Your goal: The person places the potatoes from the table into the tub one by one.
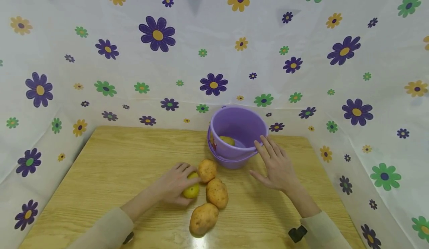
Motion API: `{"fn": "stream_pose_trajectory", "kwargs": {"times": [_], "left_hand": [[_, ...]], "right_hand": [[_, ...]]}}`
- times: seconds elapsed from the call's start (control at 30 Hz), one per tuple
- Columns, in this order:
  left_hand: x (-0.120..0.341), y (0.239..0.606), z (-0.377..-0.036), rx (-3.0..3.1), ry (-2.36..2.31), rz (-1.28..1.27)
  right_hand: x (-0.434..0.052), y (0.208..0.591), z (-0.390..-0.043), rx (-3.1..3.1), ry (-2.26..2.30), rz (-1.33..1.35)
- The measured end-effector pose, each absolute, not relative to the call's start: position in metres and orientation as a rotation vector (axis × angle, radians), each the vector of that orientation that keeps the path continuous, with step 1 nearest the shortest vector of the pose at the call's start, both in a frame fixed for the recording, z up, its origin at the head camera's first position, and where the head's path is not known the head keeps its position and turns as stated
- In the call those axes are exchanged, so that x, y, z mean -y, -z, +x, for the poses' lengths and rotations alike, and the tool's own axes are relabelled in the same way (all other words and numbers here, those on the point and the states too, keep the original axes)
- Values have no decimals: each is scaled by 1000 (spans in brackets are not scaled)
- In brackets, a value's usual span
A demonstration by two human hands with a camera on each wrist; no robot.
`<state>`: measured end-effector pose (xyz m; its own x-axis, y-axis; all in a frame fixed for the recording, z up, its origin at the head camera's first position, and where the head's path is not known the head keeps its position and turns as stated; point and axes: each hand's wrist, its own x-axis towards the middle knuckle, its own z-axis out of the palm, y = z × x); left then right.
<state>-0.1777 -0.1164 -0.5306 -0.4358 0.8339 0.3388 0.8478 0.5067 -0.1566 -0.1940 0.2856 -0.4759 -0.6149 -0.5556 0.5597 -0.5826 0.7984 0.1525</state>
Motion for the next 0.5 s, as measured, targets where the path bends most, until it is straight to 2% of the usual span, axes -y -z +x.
{"fn": "stream_pose_trajectory", "kwargs": {"times": [0.5], "left_hand": [[110, 525, -186, 2318, 157, -1312]], "right_hand": [[-285, 477, -195, 2373, -59, 835]]}}
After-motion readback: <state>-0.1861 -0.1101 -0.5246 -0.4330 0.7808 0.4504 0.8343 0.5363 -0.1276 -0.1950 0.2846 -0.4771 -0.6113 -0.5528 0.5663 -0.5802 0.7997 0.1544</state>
